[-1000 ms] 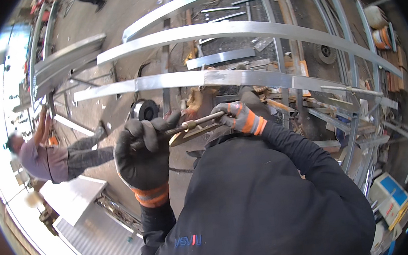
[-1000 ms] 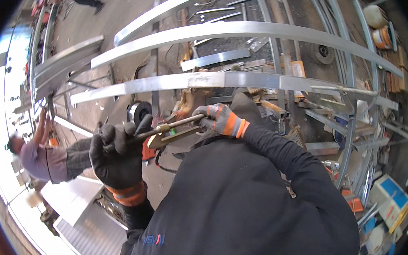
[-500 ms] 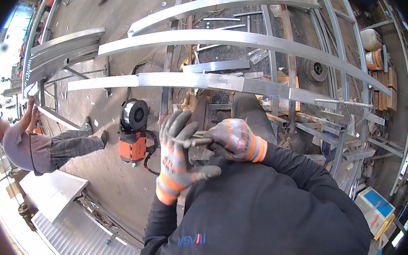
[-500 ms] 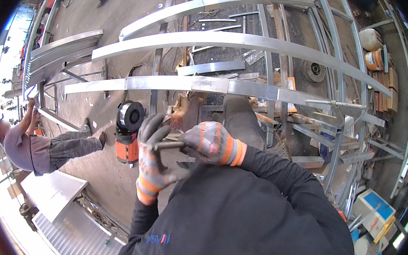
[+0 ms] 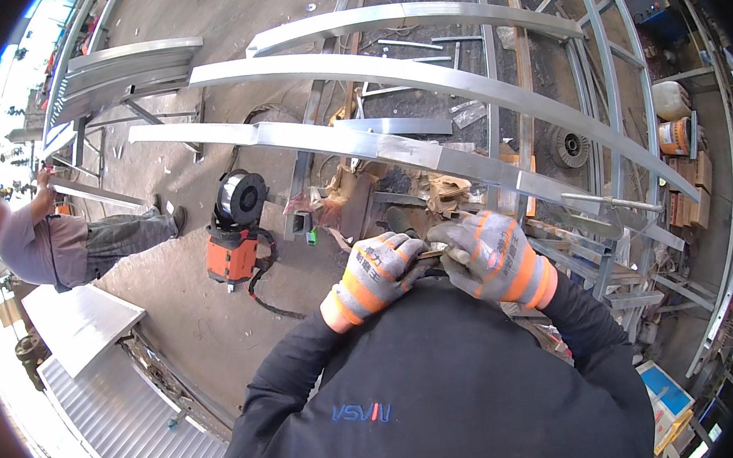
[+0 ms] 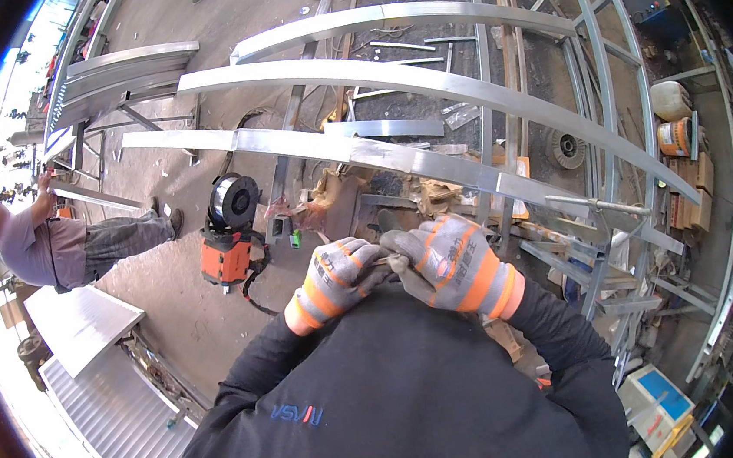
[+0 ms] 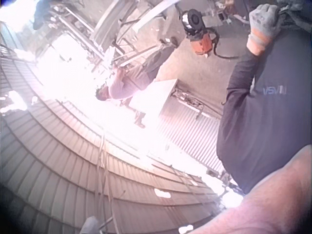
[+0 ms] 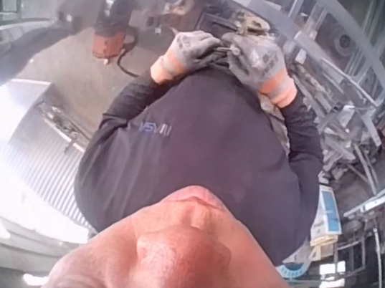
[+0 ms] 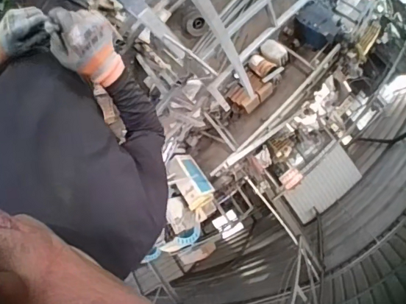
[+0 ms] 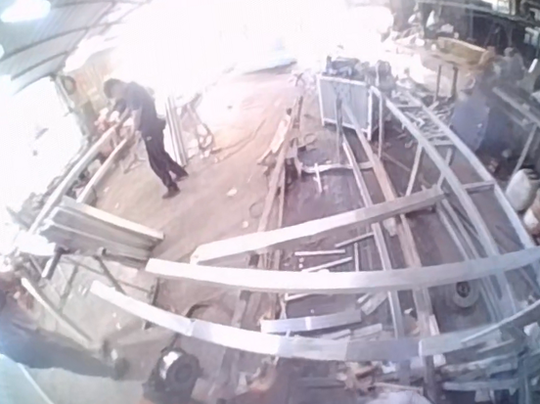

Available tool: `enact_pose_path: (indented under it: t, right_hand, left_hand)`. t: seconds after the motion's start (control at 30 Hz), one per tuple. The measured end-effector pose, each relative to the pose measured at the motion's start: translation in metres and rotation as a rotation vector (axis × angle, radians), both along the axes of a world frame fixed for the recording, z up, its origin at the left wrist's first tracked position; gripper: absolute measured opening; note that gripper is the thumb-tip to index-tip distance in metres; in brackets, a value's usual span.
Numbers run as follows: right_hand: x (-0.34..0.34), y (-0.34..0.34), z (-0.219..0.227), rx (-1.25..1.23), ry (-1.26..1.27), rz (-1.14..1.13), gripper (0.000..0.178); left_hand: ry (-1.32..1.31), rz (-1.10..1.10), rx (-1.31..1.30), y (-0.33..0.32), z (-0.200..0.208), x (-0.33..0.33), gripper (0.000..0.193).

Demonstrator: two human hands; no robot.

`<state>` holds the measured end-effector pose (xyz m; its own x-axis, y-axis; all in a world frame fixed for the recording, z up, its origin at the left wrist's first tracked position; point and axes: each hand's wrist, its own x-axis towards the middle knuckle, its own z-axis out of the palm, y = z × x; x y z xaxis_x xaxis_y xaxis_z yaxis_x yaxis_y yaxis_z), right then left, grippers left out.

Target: The person aligns and tack welds curved metal frame sections using a welding torch and magnetic clamps. They repeatedly adjust the pieces, apply brief welds, and reposition the frame to continue joining the components in a workshop setting.

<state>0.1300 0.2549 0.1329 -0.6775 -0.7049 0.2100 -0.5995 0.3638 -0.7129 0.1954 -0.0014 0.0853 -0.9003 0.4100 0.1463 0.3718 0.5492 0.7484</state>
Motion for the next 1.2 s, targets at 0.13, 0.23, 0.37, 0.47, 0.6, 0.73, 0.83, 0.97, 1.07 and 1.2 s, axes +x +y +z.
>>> enact_pose_path:
  t: [0.13,0.23,0.37,0.47,0.6,0.73,0.83,0.97,1.07,1.2]
  right_hand:
    - [-0.003,0.014,-0.002,-0.062,0.017,-0.051,0.032]
    - [-0.015,0.010,-0.022,-0.228,0.104,-0.083,0.034]
    - [-0.052,-0.001,-0.050,-0.140,0.207,0.026,0.025]
    - [-0.084,-0.025,-0.059,0.019,0.325,0.026,0.033]
    - [-0.105,-0.051,-0.052,0.238,0.284,0.056,0.040]
    - [-0.113,-0.065,-0.043,0.260,0.271,0.058,0.040]
    - [-0.118,-0.069,-0.039,0.242,0.338,0.059,0.040]
    - [-0.122,-0.080,-0.033,0.190,0.450,0.023,0.038]
    - [-0.123,-0.083,-0.028,0.187,0.400,0.005,0.034]
    - [-0.125,-0.079,-0.023,0.136,0.352,0.123,0.030]
  left_hand:
    - [0.111,0.034,-0.048,0.021,0.002,0.001,0.030]
    - [0.176,0.147,-0.069,0.030,-0.009,0.001,0.025]
    - [0.324,0.321,-0.115,0.032,-0.030,-0.007,0.027]
    - [0.346,0.421,-0.165,0.022,-0.044,-0.020,0.025]
    - [0.381,0.481,-0.134,0.011,-0.057,-0.036,0.019]
    - [0.391,0.523,-0.157,0.005,-0.060,-0.043,0.018]
    - [0.451,0.549,-0.119,-0.001,-0.057,-0.046,0.015]
    - [0.459,0.528,-0.168,-0.007,-0.052,-0.052,0.017]
    - [0.480,0.499,-0.097,-0.007,-0.051,-0.054,0.018]
    - [0.478,0.502,-0.072,-0.008,-0.049,-0.054,0.018]
